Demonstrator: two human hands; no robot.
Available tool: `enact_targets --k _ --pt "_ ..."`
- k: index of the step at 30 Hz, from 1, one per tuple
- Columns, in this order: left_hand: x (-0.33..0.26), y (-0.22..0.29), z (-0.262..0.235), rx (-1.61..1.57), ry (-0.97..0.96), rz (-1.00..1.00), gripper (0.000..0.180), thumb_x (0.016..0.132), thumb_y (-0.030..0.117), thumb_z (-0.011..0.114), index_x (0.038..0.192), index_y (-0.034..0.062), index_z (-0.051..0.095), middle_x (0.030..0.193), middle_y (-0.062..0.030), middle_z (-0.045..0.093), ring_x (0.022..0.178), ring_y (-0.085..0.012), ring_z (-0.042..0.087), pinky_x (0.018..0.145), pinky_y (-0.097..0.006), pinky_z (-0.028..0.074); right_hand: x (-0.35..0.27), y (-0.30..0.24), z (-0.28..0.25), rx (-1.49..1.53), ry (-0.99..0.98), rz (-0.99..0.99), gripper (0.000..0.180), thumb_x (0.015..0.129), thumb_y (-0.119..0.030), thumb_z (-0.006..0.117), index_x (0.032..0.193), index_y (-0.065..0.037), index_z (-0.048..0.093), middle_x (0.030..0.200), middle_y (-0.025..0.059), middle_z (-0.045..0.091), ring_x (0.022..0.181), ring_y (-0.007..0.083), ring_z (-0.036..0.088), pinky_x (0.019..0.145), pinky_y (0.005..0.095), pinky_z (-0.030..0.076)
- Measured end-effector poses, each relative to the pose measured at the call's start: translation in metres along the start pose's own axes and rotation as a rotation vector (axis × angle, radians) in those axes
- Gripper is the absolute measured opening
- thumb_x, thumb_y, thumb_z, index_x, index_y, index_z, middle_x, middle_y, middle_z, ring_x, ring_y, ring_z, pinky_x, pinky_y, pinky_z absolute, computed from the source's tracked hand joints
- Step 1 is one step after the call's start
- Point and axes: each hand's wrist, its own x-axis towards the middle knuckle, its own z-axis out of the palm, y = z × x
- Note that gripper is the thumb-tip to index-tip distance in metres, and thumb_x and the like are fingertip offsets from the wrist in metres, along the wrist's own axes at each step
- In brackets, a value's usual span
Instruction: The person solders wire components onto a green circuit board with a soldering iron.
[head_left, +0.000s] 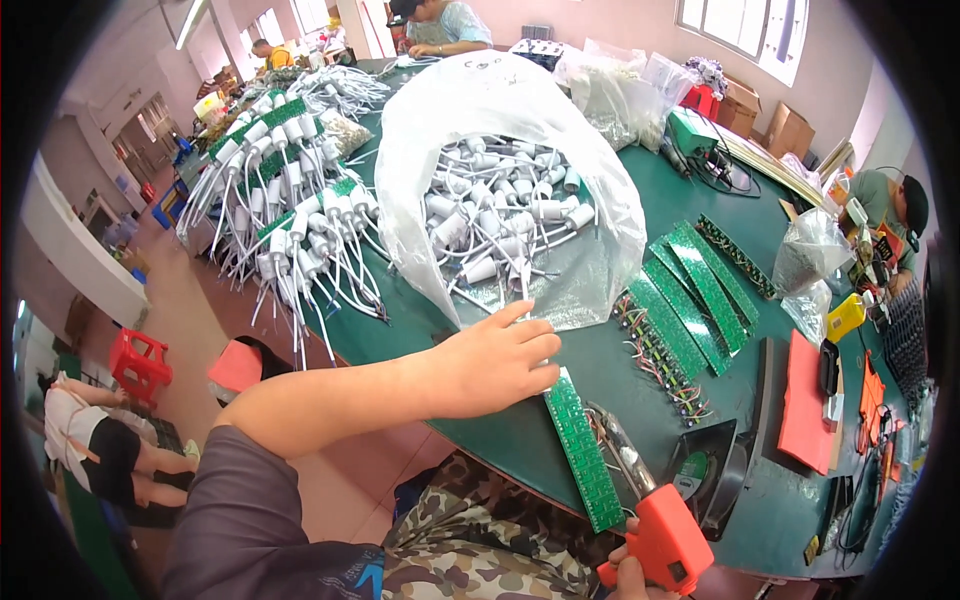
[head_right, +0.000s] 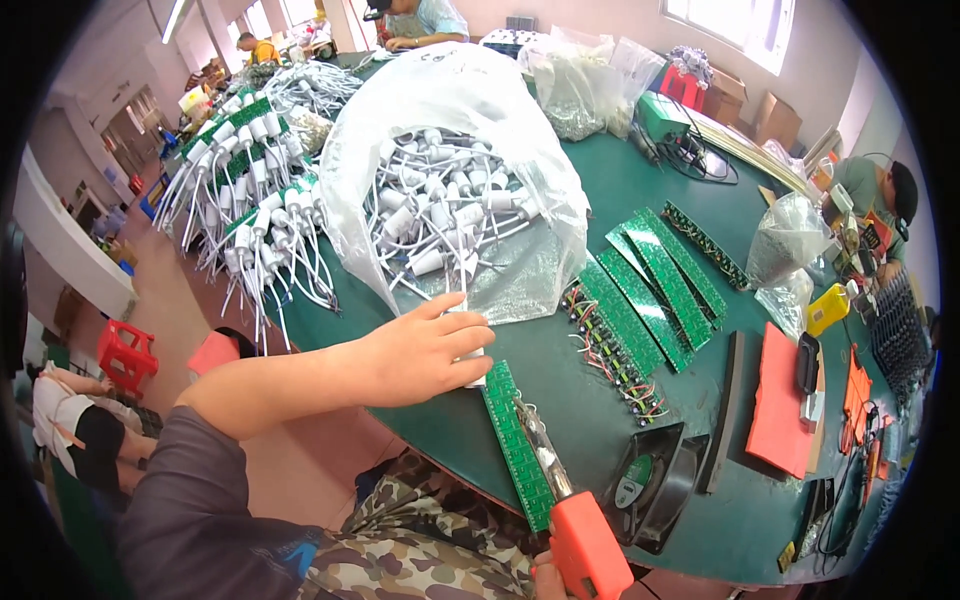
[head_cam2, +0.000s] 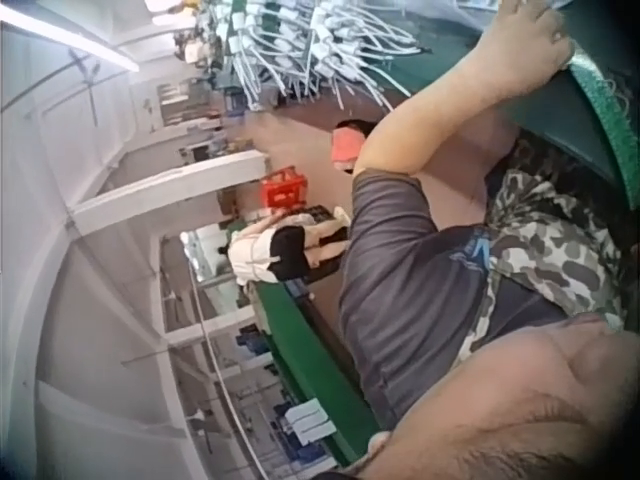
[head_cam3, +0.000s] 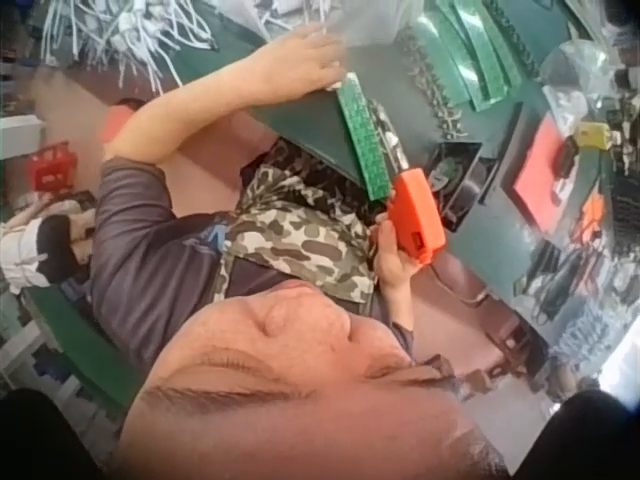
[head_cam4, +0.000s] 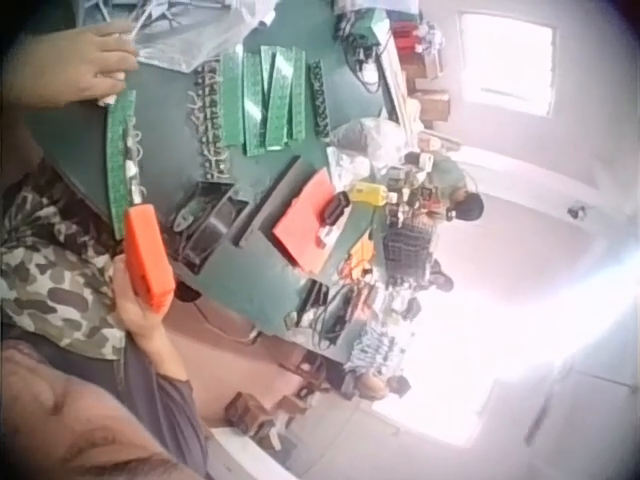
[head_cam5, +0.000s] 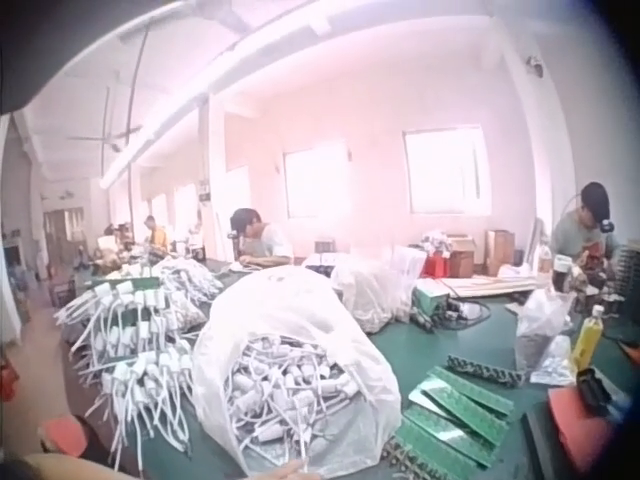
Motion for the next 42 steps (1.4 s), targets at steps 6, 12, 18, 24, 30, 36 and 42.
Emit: enact_targets --k 6,12,18,24,30,36,42 --pt "-0.001 -0.044 -0.008 -0.218 0.109 -0.345 0.022 0.084 0.007 0.062 0.105 0.0035 0.068 0.108 -0.0180 0.067 0.106 -0.0363 0.066 0.091 -0.046 0.054 0.001 0.011 -0.009 -0.021 -0.025 -0.019 0.043 0.096 0.000 0.067 0.138 0.000 0.058 0.114 0.0097 0.070 0.075 0.0115 0.063 0.065 0.0246 0.052" --pt "0.016 -0.161 -0.025 0.032 -0.018 -0.887 0.020 0.089 0.009 0.060 0.107 0.0013 0.067 0.112 -0.0219 0.069 0.103 -0.0408 0.067 0.088 -0.049 0.054 0.007 0.007 -0.004 -0.029 -0.028 -0.035 0.042 0.096 -0.003 0.069 0.137 -0.001 0.059 0.101 0.0059 0.070 0.072 0.0101 0.061 0.062 0.0227 0.049" --pt "0.064 -0.224 0.038 0.045 -0.297 -0.932 0.028 0.088 0.014 0.059 0.111 0.0025 0.070 0.112 -0.0239 0.073 0.107 -0.0393 0.070 0.092 -0.049 0.055 0.003 0.017 -0.006 -0.071 -0.056 0.001 0.045 0.096 -0.005 0.071 0.139 -0.001 0.058 0.099 0.0043 0.069 0.071 0.0092 0.061 0.062 0.0226 0.049" --pt "0.099 -0.235 0.075 -0.086 -0.271 -1.099 0.026 0.086 0.018 0.064 0.105 0.0063 0.079 0.116 -0.0207 0.074 0.110 -0.0350 0.072 0.094 -0.045 0.057 0.005 0.008 0.000 -0.046 -0.009 -0.064 0.047 0.096 -0.003 0.070 0.141 0.001 0.057 0.099 0.0050 0.069 0.073 0.0100 0.061 0.065 0.0232 0.049" --pt "0.106 -0.248 0.122 -0.105 -0.174 -1.054 0.027 0.087 0.019 0.063 0.105 0.0046 0.078 0.113 -0.0211 0.074 0.107 -0.0365 0.072 0.094 -0.046 0.056 0.006 0.006 0.007 0.001 0.070 -0.014 0.047 0.095 -0.001 0.070 0.140 0.001 0.057 0.101 0.0059 0.068 0.075 0.0108 0.062 0.068 0.0238 0.051" --pt "0.083 -0.226 0.023 -0.087 -0.318 -0.880 0.027 0.089 0.021 0.068 0.110 0.0050 0.072 0.107 -0.0204 0.074 0.101 -0.0367 0.071 0.090 -0.044 0.055 0.000 0.001 0.003 0.062 0.032 -0.017 0.046 0.095 0.000 0.068 0.140 0.001 0.057 0.101 0.0061 0.069 0.076 0.0108 0.062 0.067 0.0237 0.051" --pt "0.008 -0.103 -0.044 -0.277 -0.107 -0.852 0.028 0.092 0.019 0.070 0.117 0.0075 0.064 0.088 -0.0119 0.072 0.085 -0.0338 0.070 0.076 -0.046 0.053 -0.001 0.009 -0.003 0.011 -0.011 -0.078 0.043 0.096 0.000 0.066 0.138 0.001 0.057 0.099 0.0051 0.068 0.071 0.0091 0.059 0.064 0.0228 0.048"
